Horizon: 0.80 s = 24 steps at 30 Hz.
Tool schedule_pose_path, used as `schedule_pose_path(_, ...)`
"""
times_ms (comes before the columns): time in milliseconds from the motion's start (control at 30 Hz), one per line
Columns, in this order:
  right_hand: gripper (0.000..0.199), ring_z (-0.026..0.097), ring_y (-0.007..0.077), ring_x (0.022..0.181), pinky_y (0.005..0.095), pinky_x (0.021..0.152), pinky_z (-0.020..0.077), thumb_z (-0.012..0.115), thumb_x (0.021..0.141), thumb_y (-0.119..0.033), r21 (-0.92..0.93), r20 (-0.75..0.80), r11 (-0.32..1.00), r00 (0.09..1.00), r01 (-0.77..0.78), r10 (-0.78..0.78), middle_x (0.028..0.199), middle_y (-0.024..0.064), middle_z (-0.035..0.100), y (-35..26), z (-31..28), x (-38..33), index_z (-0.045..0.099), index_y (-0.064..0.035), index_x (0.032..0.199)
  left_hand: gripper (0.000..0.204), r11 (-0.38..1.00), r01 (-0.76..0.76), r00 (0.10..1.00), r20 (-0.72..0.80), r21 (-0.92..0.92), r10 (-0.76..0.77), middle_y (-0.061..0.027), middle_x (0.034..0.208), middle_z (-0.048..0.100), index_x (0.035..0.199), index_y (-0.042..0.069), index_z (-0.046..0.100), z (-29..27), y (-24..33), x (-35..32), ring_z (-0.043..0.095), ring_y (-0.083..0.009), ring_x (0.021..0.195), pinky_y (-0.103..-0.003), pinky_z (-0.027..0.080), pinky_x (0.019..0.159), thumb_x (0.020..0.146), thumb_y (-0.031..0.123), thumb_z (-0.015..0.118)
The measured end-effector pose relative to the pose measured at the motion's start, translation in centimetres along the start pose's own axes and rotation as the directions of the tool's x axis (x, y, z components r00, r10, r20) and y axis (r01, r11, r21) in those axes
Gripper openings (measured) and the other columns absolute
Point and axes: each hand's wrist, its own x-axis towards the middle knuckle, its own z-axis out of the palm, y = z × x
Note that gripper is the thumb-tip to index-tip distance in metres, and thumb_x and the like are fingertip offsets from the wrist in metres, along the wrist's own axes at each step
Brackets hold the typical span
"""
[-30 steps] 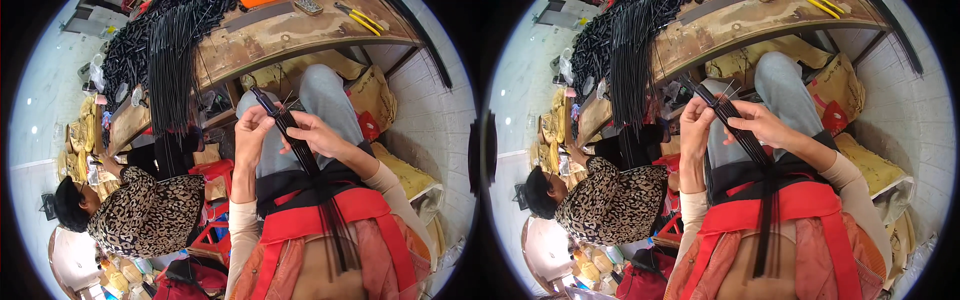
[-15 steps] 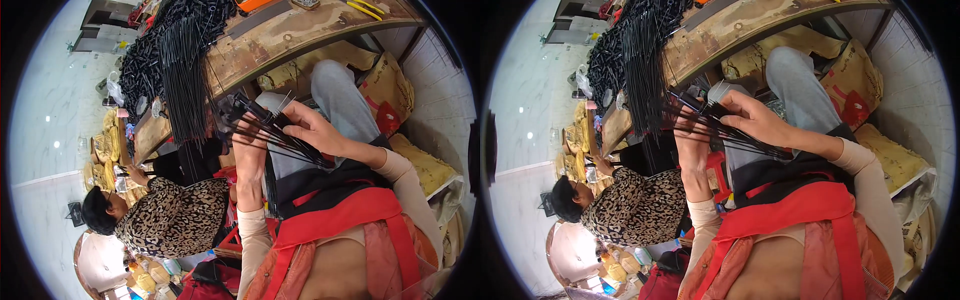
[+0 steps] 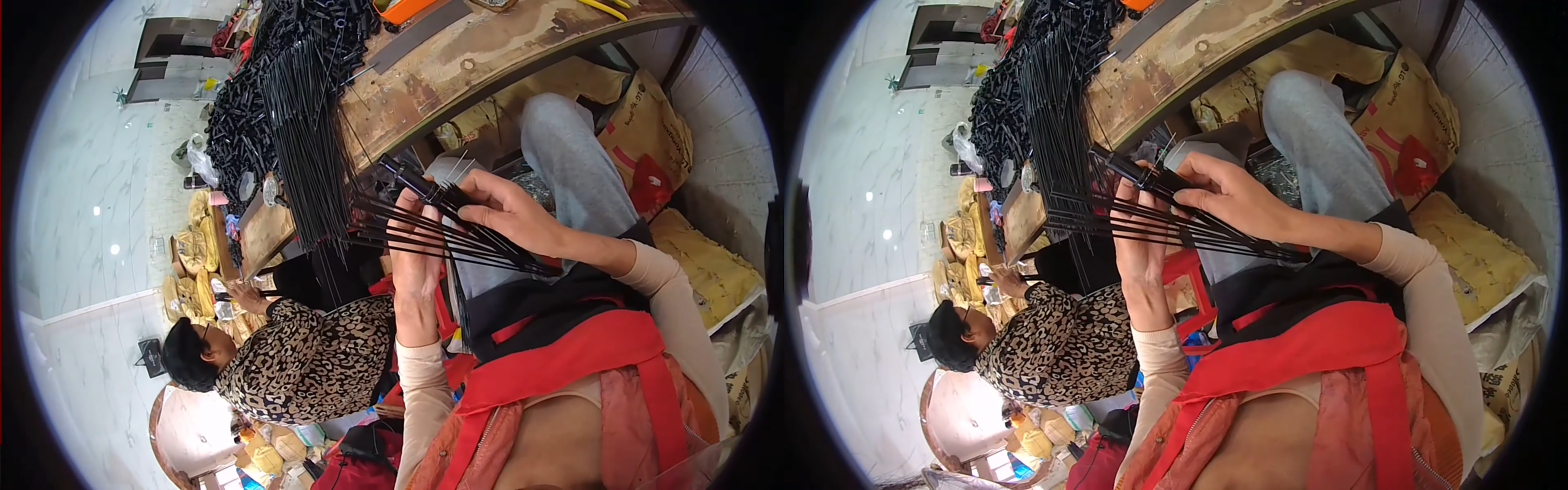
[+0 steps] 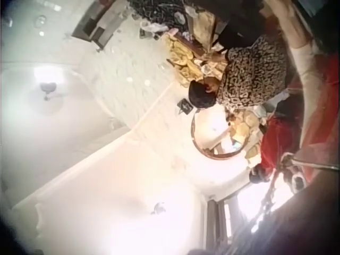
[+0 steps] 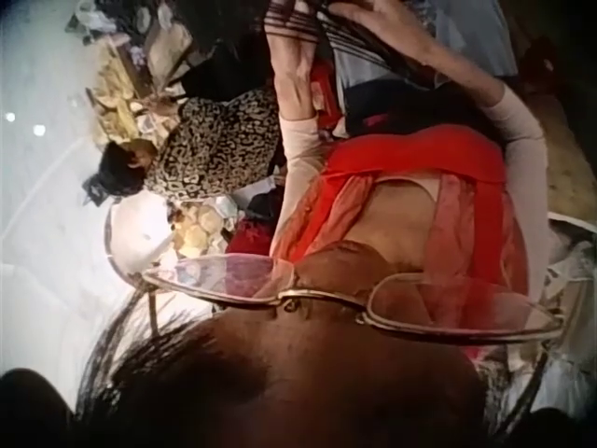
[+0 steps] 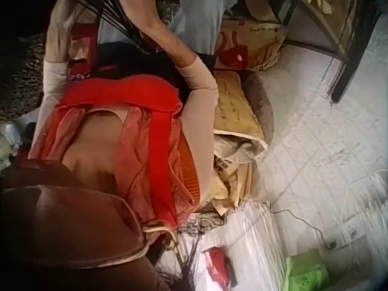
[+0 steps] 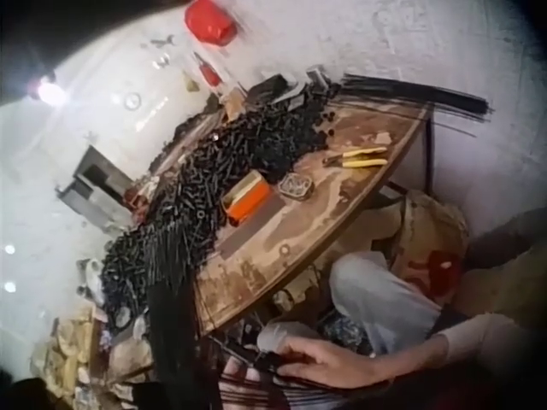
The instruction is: Bundling multiple black plastic strips together and trimming the ends using wire cutters at a manufacturing workbench.
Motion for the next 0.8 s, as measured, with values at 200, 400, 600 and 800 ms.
schedule_pose_path(200, 0.009, 0.054, 0.0056, 0.082, 0.0234, 0.074, 0.0448, 0.055, 0.092, -0.002, 0.031, 0.011, 0.999, 1.000, -0.014, 0.013, 0.087, 0.0009, 0.056, -0.1, -0.6, 0.4, 0.049, -0.0022, 0.099, 0.031, 0.999, 0.021, 0.999, -0.028, -0.046, -0.023, -0.0085, 0.107, 0.056, 0.126, -0.001, 0.048, 0.1, -0.1, 0.2, 0.060, -0.0175, 0.090, -0.030, 0.055, 0.072, 0.095, 0.001, 0.048)
schedule_pose_path(400, 0.004, 0.058, 0.0084, 0.081, 0.0235, 0.073, 0.0463, 0.054, 0.092, -0.003, 0.183, 0.083, 0.977, 0.992, -0.109, 0.095, 0.086, 0.0021, 0.058, -0.2, -1.0, 1.0, 0.052, -0.0025, 0.095, 0.030, 0.989, 0.100, 0.991, -0.076, -0.111, -0.108, -0.0078, 0.109, 0.056, 0.126, 0.000, 0.047, -1.0, -0.2, 0.6, 0.059, -0.0181, 0.093, -0.030, 0.054, 0.073, 0.096, 0.005, 0.047)
schedule_pose_path(600, 0.008, 0.055, 0.0056, 0.084, 0.0220, 0.075, 0.0447, 0.057, 0.093, -0.007, 0.191, 0.124, 0.974, 0.987, -0.121, 0.098, 0.090, -0.0001, 0.059, 0.7, -1.2, 1.4, 0.055, -0.0028, 0.099, 0.030, 0.989, 0.100, 0.995, -0.001, -0.112, -0.101, -0.0066, 0.112, 0.056, 0.125, 0.001, 0.049, -2.6, -0.4, 1.2, 0.058, -0.0174, 0.099, -0.029, 0.051, 0.084, 0.096, 0.010, 0.048)
schedule_pose_path(800, 0.008, 0.052, 0.0038, 0.084, 0.0210, 0.076, 0.0433, 0.058, 0.093, -0.007, 0.196, 0.149, 0.970, 0.982, -0.143, 0.115, 0.090, -0.0022, 0.057, 0.2, -1.1, 1.5, 0.057, -0.0030, 0.100, 0.031, 0.974, 0.127, 0.957, 0.280, -0.186, -0.072, -0.0089, 0.123, 0.054, 0.124, 0.003, 0.050, -2.9, 0.0, 1.4, 0.052, -0.0246, 0.117, -0.040, 0.039, 0.107, 0.100, 0.023, 0.046)
